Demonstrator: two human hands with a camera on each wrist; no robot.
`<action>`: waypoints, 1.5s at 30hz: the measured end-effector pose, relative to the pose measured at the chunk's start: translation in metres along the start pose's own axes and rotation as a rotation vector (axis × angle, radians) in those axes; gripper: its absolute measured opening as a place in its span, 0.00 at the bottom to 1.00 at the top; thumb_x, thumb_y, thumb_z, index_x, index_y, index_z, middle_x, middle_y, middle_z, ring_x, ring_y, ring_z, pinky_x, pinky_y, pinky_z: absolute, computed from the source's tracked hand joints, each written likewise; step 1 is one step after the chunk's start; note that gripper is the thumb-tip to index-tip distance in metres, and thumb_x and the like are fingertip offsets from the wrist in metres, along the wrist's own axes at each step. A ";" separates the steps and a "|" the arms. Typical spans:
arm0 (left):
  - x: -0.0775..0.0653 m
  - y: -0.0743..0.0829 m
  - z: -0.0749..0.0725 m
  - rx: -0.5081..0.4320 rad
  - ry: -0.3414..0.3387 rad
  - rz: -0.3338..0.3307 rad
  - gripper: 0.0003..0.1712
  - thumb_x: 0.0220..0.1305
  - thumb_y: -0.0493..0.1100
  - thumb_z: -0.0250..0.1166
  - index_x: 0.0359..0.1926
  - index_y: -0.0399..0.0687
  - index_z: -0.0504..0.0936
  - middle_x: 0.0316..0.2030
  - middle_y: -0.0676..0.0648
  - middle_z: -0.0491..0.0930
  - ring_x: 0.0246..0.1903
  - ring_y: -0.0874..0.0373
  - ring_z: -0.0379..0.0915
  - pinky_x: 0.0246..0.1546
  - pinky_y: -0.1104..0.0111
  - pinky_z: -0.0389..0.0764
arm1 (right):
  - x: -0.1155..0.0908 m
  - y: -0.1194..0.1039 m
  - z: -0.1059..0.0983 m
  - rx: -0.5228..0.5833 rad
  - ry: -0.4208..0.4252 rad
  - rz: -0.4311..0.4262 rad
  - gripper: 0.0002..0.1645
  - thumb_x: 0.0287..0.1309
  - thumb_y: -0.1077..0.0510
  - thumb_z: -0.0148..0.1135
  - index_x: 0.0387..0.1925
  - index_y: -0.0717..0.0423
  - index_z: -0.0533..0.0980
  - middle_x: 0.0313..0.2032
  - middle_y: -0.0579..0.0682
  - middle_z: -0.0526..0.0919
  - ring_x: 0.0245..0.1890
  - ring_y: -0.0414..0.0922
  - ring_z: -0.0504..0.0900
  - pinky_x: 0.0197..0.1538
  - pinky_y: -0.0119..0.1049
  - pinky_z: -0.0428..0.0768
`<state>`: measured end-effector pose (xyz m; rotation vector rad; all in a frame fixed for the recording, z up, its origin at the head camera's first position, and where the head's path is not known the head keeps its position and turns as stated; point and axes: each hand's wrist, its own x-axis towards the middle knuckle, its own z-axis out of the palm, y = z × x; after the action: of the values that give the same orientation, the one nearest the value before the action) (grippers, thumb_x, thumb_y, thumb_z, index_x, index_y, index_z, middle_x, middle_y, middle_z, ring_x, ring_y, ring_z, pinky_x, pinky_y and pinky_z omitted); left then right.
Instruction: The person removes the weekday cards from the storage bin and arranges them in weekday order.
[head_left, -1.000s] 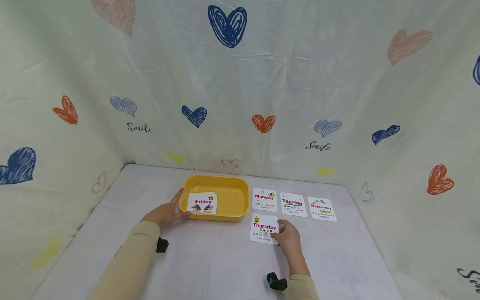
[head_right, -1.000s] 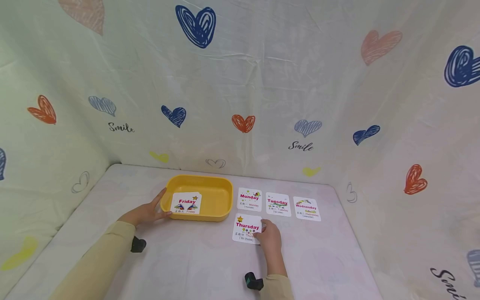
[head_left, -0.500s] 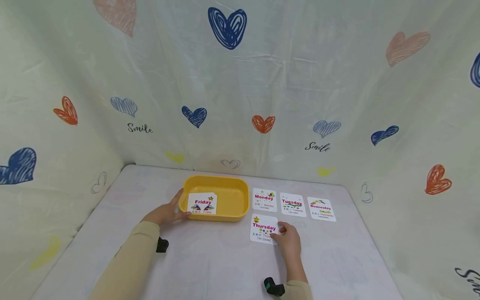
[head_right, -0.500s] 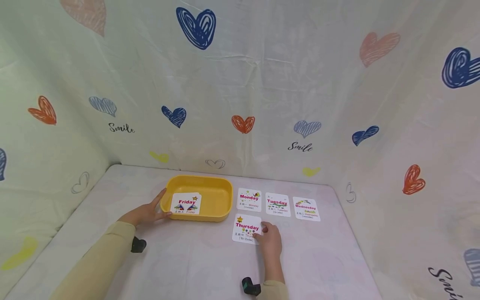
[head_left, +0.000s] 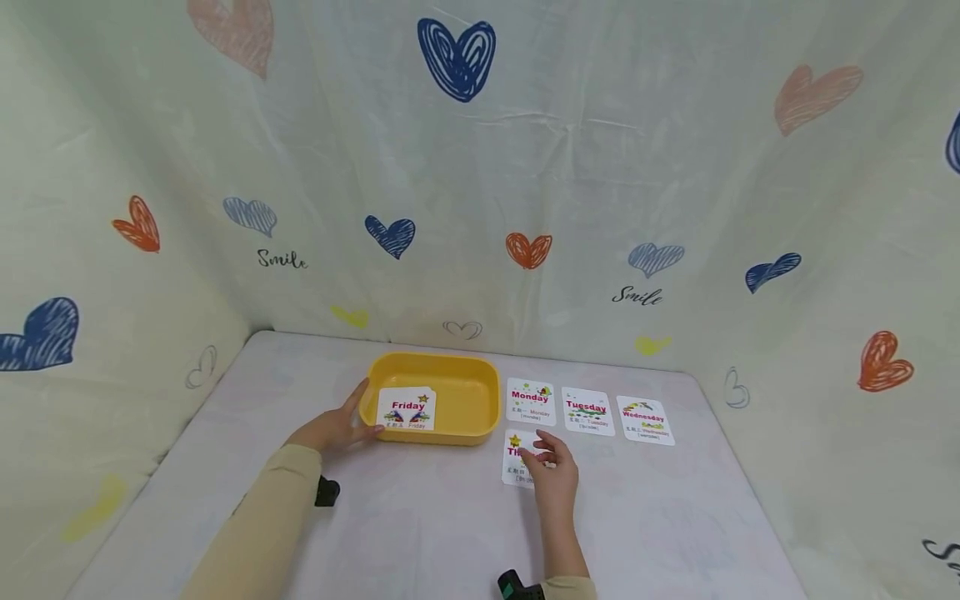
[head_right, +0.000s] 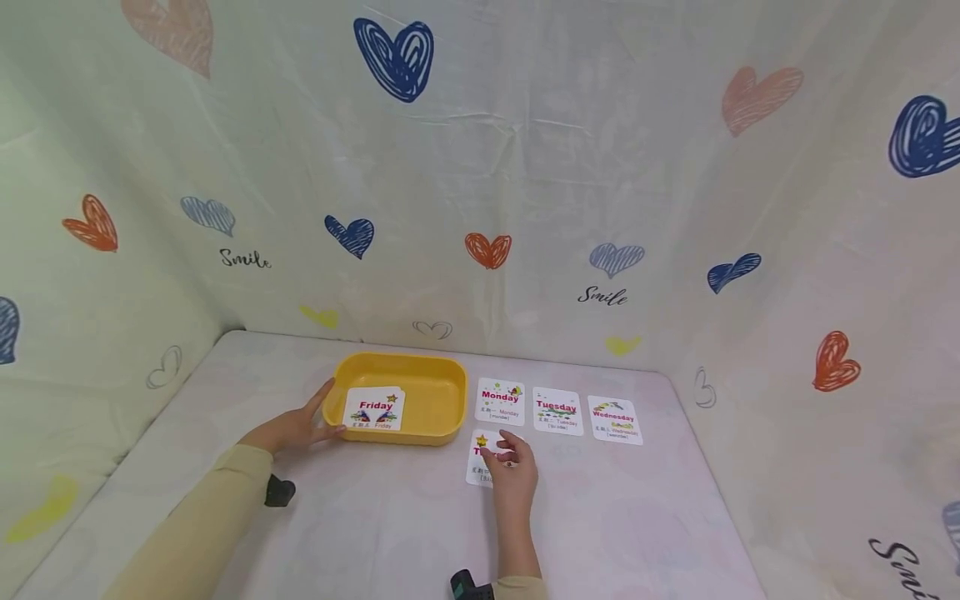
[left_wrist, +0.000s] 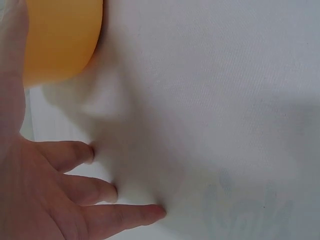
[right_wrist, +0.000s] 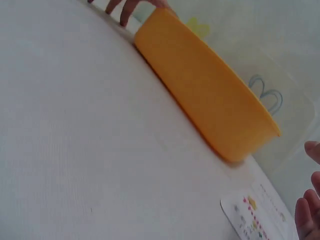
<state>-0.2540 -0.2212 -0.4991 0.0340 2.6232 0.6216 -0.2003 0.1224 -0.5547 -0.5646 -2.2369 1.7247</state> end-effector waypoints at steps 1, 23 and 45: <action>0.000 0.000 0.000 -0.005 0.000 0.001 0.61 0.61 0.70 0.59 0.76 0.46 0.34 0.60 0.21 0.65 0.56 0.25 0.66 0.57 0.38 0.67 | -0.002 -0.004 0.004 0.024 -0.009 0.001 0.25 0.49 0.65 0.74 0.52 0.57 0.79 0.42 0.55 0.80 0.37 0.47 0.73 0.30 0.24 0.74; 0.005 -0.009 -0.002 -0.002 -0.003 -0.003 0.64 0.56 0.75 0.59 0.76 0.49 0.32 0.56 0.21 0.69 0.54 0.26 0.69 0.57 0.40 0.67 | -0.007 -0.055 0.088 0.207 -0.388 -0.244 0.25 0.49 0.59 0.76 0.52 0.52 0.79 0.43 0.48 0.81 0.49 0.62 0.74 0.52 0.41 0.75; 0.008 -0.006 0.005 -0.002 0.006 -0.005 0.61 0.61 0.71 0.59 0.76 0.47 0.34 0.59 0.22 0.68 0.56 0.27 0.68 0.58 0.40 0.68 | 0.021 -0.067 0.130 -0.081 -0.669 -0.303 0.30 0.55 0.59 0.72 0.60 0.53 0.75 0.52 0.51 0.77 0.52 0.55 0.73 0.57 0.44 0.74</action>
<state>-0.2588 -0.2232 -0.5093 0.0247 2.6275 0.6229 -0.2850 0.0049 -0.5242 0.3949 -2.6387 1.8413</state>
